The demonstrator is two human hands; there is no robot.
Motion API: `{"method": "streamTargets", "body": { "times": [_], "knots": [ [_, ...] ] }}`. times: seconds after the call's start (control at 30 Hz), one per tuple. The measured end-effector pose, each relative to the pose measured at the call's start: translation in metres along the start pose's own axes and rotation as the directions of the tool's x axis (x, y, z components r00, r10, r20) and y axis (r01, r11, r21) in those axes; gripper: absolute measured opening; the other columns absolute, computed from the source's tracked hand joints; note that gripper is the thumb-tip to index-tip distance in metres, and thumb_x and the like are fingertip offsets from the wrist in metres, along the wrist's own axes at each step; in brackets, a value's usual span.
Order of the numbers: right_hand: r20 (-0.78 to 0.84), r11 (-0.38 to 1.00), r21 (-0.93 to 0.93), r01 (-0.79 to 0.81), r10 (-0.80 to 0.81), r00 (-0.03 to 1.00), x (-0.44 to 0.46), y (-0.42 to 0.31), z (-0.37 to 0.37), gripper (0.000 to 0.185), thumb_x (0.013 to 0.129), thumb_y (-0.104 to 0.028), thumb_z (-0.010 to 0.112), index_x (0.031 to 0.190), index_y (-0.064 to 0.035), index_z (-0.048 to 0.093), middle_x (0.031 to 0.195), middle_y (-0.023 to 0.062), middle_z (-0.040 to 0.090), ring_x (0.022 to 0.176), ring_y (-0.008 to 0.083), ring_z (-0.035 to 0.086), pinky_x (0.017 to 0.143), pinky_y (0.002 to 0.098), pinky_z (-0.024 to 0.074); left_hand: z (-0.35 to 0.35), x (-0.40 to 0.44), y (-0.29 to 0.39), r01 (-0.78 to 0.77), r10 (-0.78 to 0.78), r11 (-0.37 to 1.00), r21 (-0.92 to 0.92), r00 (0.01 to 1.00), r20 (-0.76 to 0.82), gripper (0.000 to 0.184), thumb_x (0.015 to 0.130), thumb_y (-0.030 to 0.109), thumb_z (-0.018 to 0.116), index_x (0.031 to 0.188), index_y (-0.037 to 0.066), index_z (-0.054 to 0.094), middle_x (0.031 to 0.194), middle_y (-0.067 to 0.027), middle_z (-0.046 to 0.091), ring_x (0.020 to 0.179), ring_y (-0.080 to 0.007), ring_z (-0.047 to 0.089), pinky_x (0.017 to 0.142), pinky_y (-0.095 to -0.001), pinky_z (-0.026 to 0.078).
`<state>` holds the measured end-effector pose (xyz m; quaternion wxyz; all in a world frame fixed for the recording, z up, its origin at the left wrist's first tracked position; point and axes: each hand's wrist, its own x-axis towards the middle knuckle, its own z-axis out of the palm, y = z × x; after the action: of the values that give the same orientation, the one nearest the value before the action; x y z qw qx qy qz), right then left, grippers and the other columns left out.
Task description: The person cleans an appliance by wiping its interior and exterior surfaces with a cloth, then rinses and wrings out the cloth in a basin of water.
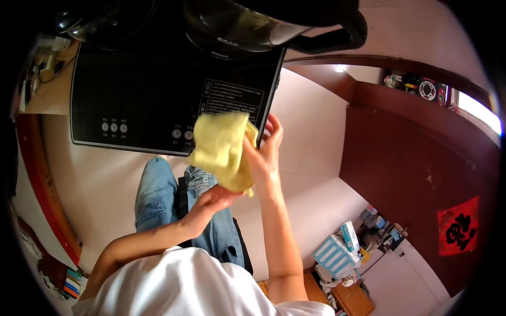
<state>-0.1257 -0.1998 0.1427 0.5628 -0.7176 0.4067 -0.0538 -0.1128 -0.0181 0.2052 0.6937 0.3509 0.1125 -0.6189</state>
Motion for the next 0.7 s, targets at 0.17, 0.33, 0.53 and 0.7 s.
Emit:
{"method": "streamTargets", "body": {
  "times": [0.17, 0.33, 0.53, 0.7],
  "knots": [
    [-0.040, 0.979, -0.172, 0.107, -0.115, 0.993, 0.032, -0.081, 0.018, 0.111, 0.061, -0.029, 0.083, 0.140, -0.0005, 0.010, 0.137, 0.0222, 0.022, 0.123, 0.0326, 0.031, 0.100, 0.0389, 0.0338, -0.024, -0.011, -0.016, 0.020, -0.024, 0.994, 0.108, 0.999, 0.034, 0.018, 0.091, 0.011, 0.046, 0.106, 0.006, 0.054, 0.112, -0.0042, 0.056, 0.111, -0.0130, 0.048, 0.100, -0.0286, 0.032],
    [-0.053, 0.978, -0.172, 0.123, -0.134, 0.990, 0.033, -0.066, 0.020, 0.105, 0.068, -0.037, 0.078, 0.139, 0.0046, 0.012, 0.138, 0.0265, 0.023, 0.129, 0.0352, 0.026, 0.106, 0.0389, 0.0242, -0.028, -0.018, 0.003, -0.032, 0.031, 0.993, 0.116, 0.999, 0.008, 0.019, 0.090, 0.009, 0.045, 0.106, 0.005, 0.054, 0.110, -0.0056, 0.057, 0.107, -0.0136, 0.052, 0.095, -0.0278, 0.036],
    [-0.071, 0.988, -0.144, 0.063, -0.074, 0.995, 0.045, -0.080, 0.008, 0.111, 0.065, -0.039, 0.080, 0.140, 0.0023, 0.009, 0.138, 0.0255, 0.024, 0.125, 0.0359, 0.033, 0.099, 0.0399, 0.0369, -0.047, -0.037, 0.002, 0.001, 0.006, 0.990, 0.139, 0.999, -0.053, 0.023, 0.092, 0.022, 0.044, 0.106, 0.006, 0.055, 0.107, -0.0054, 0.059, 0.104, -0.0137, 0.054, 0.090, -0.0279, 0.038],
    [-0.082, 0.920, -0.377, 0.110, -0.152, 0.985, 0.067, -0.094, 0.021, 0.108, 0.069, -0.034, 0.077, 0.140, 0.0044, 0.006, 0.138, 0.0325, 0.017, 0.130, 0.0405, 0.023, 0.105, 0.0410, 0.0278, -0.053, -0.034, 0.004, -0.064, 0.068, 0.992, 0.109, 0.997, -0.038, 0.023, 0.093, 0.023, 0.043, 0.107, 0.007, 0.054, 0.108, -0.0053, 0.059, 0.104, -0.0134, 0.054, 0.090, -0.0279, 0.038]
  ]
}}
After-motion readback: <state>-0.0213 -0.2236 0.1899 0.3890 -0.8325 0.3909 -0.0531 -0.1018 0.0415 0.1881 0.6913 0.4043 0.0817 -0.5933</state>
